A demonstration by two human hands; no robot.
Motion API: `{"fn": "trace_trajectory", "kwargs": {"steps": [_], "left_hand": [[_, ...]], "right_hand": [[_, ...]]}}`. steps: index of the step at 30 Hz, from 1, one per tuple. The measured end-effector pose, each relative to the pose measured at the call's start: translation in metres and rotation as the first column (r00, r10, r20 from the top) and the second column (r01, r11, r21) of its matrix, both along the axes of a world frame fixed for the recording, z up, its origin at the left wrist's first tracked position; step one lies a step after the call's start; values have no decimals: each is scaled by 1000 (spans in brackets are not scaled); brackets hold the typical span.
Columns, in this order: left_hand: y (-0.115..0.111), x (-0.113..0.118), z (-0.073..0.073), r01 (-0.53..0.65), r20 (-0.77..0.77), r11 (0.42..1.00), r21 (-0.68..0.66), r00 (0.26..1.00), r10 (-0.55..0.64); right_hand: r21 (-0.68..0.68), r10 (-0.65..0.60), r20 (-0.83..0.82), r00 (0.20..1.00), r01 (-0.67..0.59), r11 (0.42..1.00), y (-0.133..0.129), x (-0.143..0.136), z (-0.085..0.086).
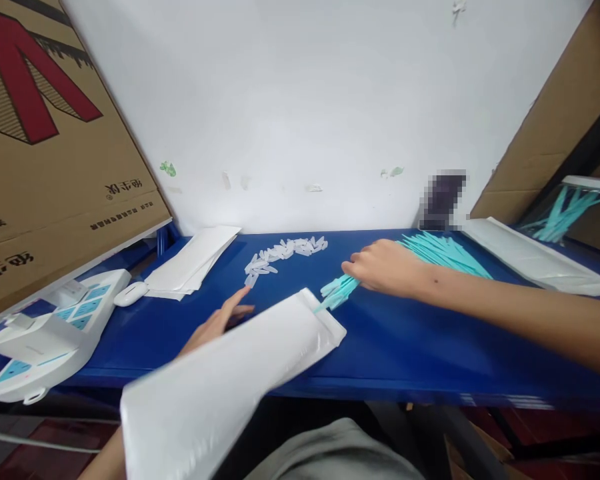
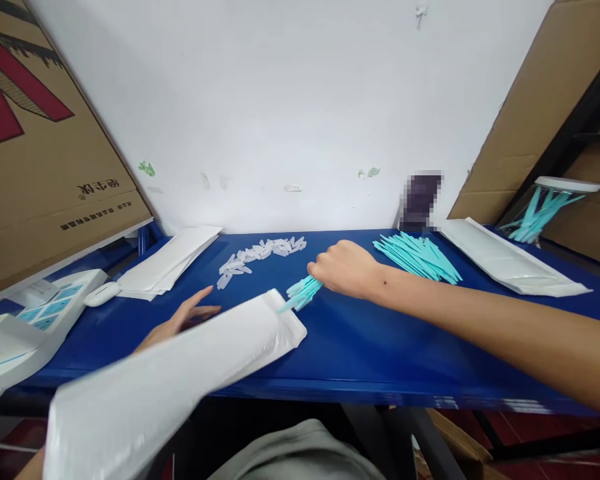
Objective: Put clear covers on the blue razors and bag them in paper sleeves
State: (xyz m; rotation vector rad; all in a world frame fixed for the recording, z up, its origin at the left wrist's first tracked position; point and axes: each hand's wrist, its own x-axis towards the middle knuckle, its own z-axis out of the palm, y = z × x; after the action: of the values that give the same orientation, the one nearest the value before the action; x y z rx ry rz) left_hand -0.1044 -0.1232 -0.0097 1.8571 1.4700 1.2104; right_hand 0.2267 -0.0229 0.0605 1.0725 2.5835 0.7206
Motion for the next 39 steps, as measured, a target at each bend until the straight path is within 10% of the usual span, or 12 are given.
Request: {"fn": "trace_trajectory", "kwargs": {"steps": [5,8,12,20,26,39], "left_hand": [[-13,-59,33,-258,-569,963,84,781,258],[-37,-50,52,-318,-629,920,229,673,389],[-65,12,47,24,-696,979,200,708,125],[-35,81,33,172,-891,966,-195,380,-248],[16,55,50,453,-690,773,-445,376,-618],[30,50,41,574,-456,765,-293,620,-639]], "right_hand": [[-33,-66,-21,998,65,997,1,8,-7],[-45,-91,-38,995,89,995,2,13,-7],[-60,-142,-59,988,138,989,2,16,-2],[-236,-220,-244,944,162,958,0,24,15],[-334,-123,-81,989,89,938,2,35,10],[-371,9,-155,988,-66,926,0,39,-17]]}}
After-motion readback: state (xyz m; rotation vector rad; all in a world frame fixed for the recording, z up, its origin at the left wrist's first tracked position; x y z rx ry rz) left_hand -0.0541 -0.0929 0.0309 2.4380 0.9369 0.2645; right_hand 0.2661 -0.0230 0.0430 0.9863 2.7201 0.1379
